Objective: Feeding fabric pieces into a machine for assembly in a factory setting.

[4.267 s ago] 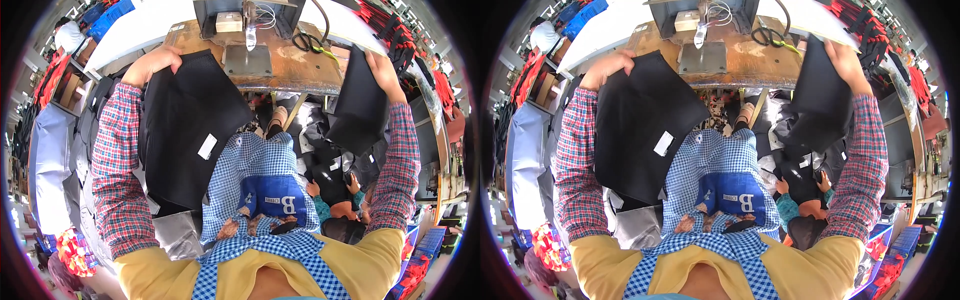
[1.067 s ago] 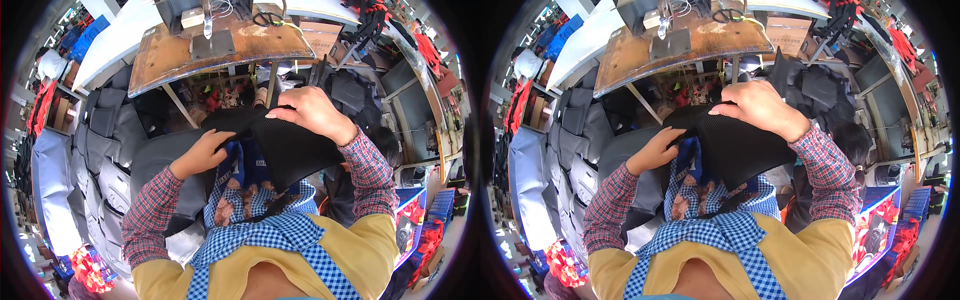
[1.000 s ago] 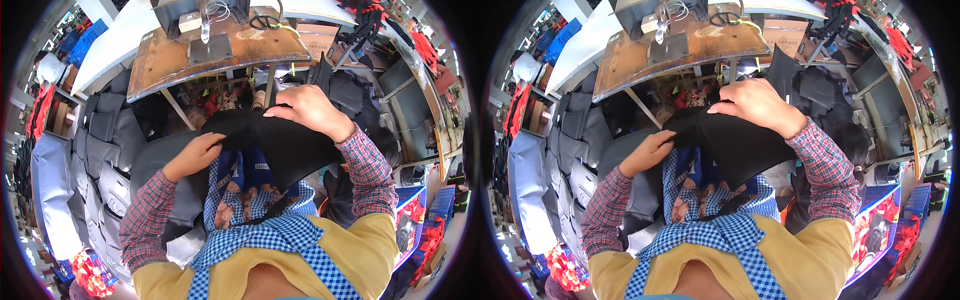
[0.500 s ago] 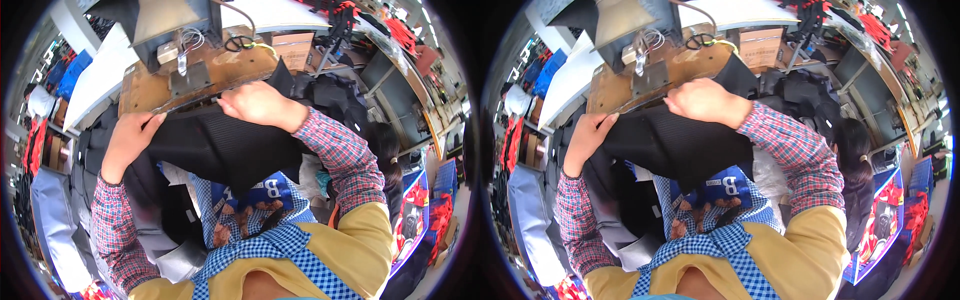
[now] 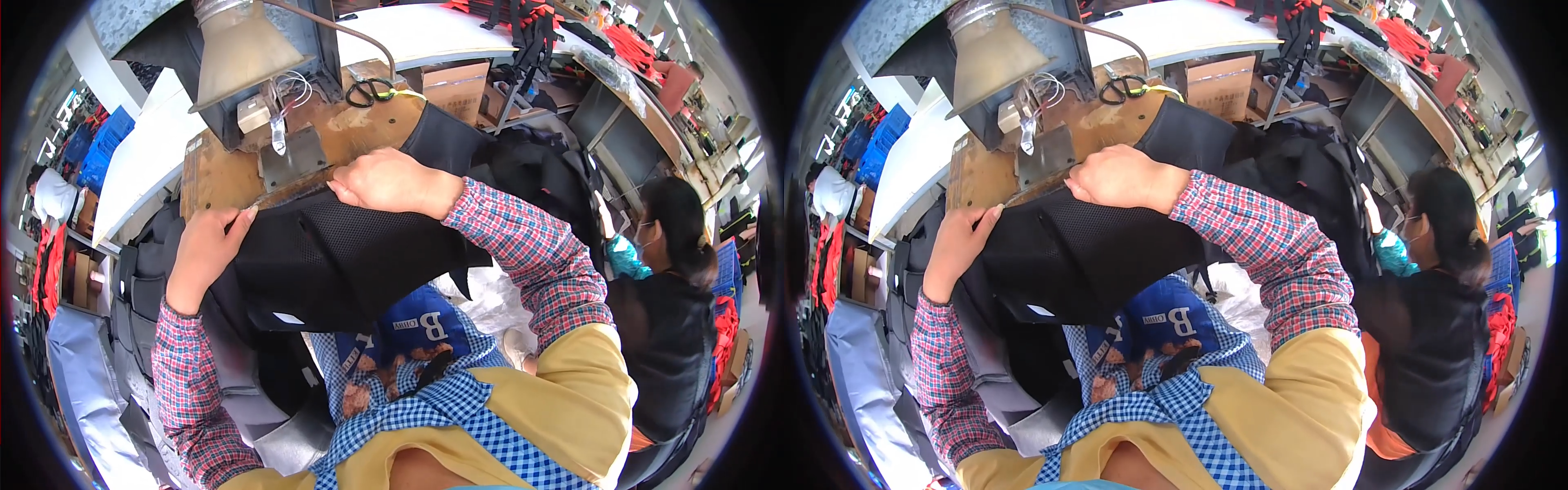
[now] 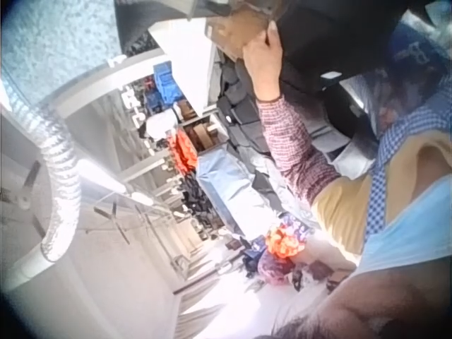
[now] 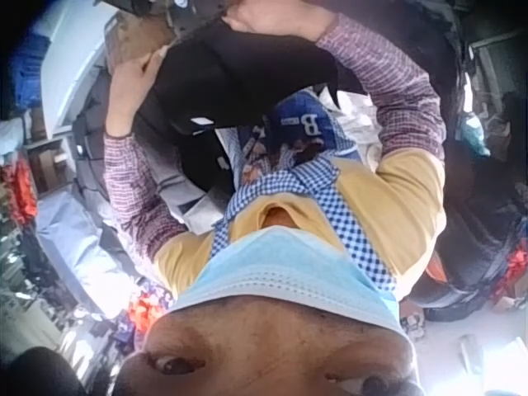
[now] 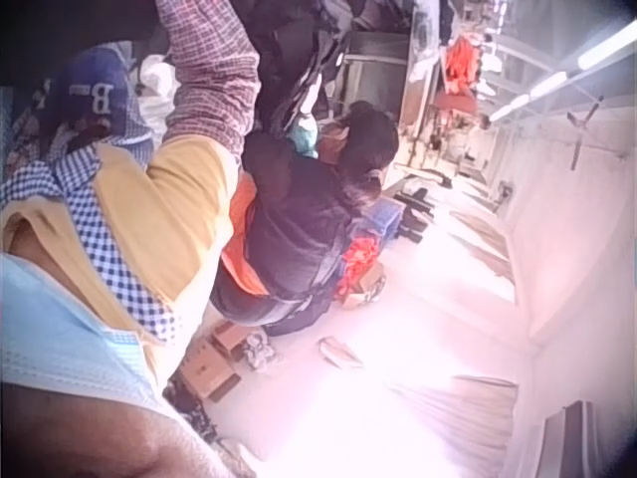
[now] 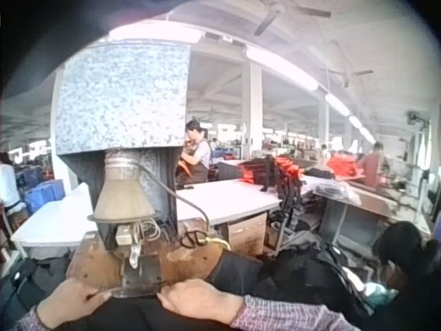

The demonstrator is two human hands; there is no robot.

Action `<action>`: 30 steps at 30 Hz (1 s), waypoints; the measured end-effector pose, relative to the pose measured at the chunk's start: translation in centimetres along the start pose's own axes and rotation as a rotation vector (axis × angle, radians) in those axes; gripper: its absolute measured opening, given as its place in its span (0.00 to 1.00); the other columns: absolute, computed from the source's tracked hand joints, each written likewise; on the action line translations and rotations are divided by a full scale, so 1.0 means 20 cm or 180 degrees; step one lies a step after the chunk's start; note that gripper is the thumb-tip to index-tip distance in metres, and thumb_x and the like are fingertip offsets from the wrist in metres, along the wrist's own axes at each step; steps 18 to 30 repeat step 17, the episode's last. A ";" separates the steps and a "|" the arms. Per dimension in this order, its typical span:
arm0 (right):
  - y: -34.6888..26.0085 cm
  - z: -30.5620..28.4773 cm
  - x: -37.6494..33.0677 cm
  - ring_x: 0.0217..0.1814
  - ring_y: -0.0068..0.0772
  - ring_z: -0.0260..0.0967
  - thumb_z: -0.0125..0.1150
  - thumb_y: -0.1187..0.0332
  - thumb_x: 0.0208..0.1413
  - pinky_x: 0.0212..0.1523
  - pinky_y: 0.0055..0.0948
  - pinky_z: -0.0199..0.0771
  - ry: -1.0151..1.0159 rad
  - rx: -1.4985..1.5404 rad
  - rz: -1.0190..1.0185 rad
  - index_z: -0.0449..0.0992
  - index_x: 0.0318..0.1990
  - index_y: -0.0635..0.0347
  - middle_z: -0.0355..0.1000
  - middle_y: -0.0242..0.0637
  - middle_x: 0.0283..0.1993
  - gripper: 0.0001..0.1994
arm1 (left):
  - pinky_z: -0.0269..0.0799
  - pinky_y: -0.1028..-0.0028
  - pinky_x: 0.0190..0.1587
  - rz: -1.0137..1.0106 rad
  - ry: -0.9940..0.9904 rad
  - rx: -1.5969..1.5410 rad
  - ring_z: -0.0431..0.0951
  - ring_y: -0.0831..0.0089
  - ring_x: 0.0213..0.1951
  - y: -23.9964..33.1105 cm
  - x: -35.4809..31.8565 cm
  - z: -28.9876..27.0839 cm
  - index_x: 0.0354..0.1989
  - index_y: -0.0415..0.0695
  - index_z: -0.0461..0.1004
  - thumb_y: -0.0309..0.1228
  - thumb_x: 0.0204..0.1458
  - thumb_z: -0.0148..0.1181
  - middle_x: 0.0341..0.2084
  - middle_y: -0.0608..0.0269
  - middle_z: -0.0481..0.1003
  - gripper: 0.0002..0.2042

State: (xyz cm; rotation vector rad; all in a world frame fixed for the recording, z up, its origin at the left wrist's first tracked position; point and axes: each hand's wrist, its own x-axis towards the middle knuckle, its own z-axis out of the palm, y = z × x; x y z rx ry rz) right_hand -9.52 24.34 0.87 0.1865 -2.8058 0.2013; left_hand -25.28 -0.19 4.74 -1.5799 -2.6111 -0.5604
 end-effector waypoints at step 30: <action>0.09 0.07 0.14 0.28 0.55 0.73 0.45 0.55 0.64 0.34 0.48 0.74 0.0037 -0.0033 -0.0053 0.76 0.27 0.60 0.73 0.49 0.22 0.22 | 0.63 0.57 0.27 -0.0077 0.0007 0.0100 0.69 0.42 0.25 -0.11 0.12 0.02 0.25 0.34 0.74 0.43 0.58 0.55 0.18 0.40 0.66 0.21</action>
